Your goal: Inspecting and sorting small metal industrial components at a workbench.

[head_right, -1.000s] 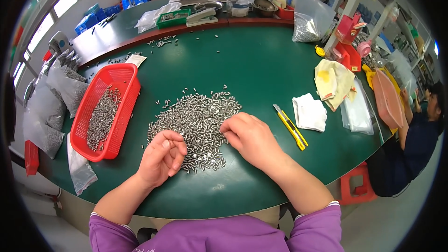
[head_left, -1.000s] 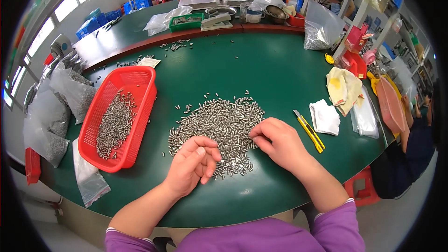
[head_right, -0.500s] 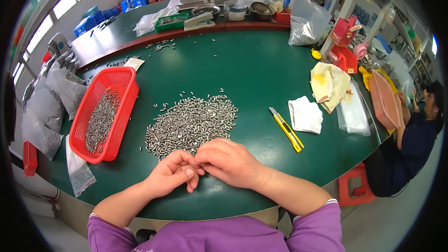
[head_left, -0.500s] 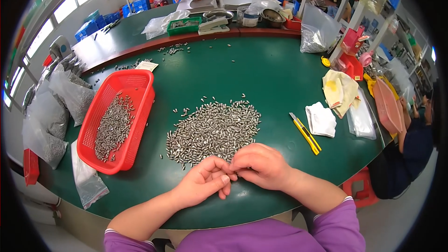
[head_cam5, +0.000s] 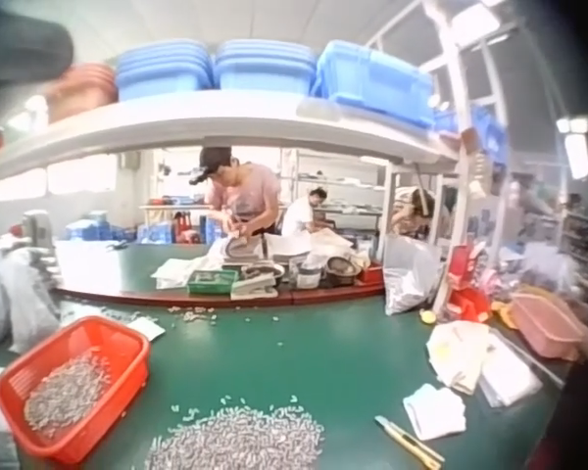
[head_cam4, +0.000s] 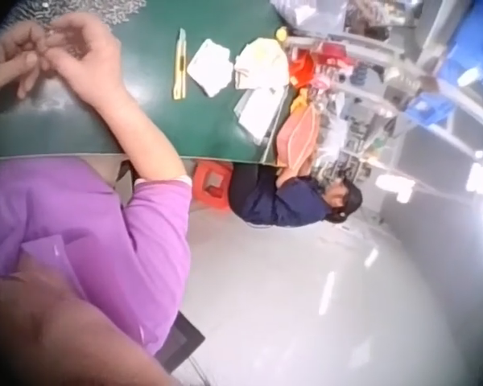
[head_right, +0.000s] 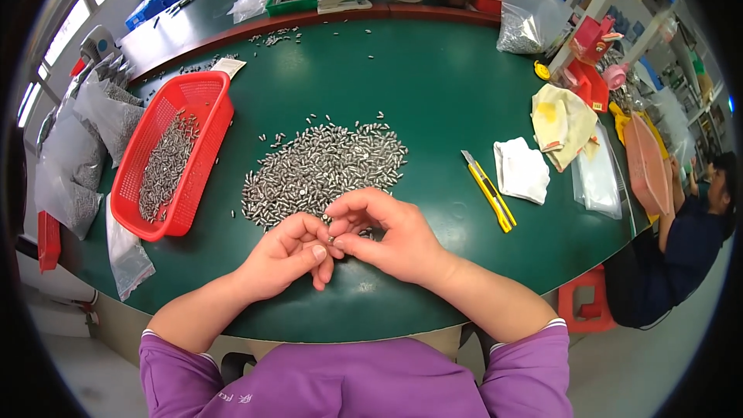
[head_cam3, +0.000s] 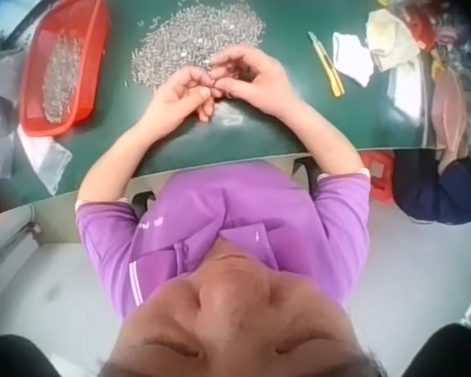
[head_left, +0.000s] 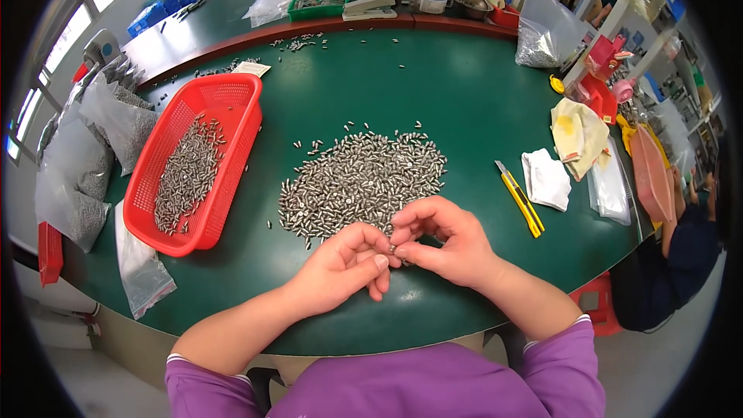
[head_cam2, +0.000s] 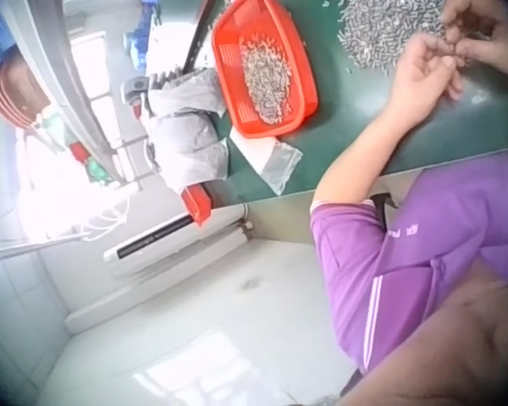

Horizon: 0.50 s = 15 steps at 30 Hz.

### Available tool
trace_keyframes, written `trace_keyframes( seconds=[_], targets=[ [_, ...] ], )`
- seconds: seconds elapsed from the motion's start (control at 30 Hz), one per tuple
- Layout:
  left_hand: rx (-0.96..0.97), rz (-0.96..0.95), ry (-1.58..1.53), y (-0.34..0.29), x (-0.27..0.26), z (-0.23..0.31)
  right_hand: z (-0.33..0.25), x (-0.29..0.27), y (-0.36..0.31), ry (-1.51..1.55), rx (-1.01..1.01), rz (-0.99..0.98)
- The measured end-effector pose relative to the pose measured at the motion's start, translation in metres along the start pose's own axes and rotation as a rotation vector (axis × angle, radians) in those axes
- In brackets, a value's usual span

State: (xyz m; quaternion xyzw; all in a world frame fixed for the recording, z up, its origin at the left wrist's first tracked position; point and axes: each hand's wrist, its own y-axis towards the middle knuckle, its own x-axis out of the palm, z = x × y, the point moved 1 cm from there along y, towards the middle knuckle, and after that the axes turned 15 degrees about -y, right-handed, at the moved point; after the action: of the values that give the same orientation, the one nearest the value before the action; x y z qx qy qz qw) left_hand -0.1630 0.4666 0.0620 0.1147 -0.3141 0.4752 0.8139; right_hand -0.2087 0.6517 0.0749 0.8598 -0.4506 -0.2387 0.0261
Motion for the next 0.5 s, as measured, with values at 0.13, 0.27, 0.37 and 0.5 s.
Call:
trace_keyframes(
  seconds=[0.13,0.27,0.37,0.5],
  targets=[
    [-0.01,0.015,0.012,-0.0002,-0.0001,0.0009,0.0041,0.0027,-0.0005,0.091,0.063,-0.047],
    [-0.067,0.061,-0.033,-0.0006,0.0017,0.0035,0.0046,0.0033,-0.0008,0.089,0.079,-0.028],
    [-0.116,0.062,-0.11,-0.0006,0.0004,0.0034,0.0037,0.0041,-0.0005,0.097,0.087,-0.01],
    [-0.147,0.054,-0.169,-0.0005,0.0002,0.0029,-0.0011,0.0051,0.0017,-0.067,-0.026,0.053]
  ],
)
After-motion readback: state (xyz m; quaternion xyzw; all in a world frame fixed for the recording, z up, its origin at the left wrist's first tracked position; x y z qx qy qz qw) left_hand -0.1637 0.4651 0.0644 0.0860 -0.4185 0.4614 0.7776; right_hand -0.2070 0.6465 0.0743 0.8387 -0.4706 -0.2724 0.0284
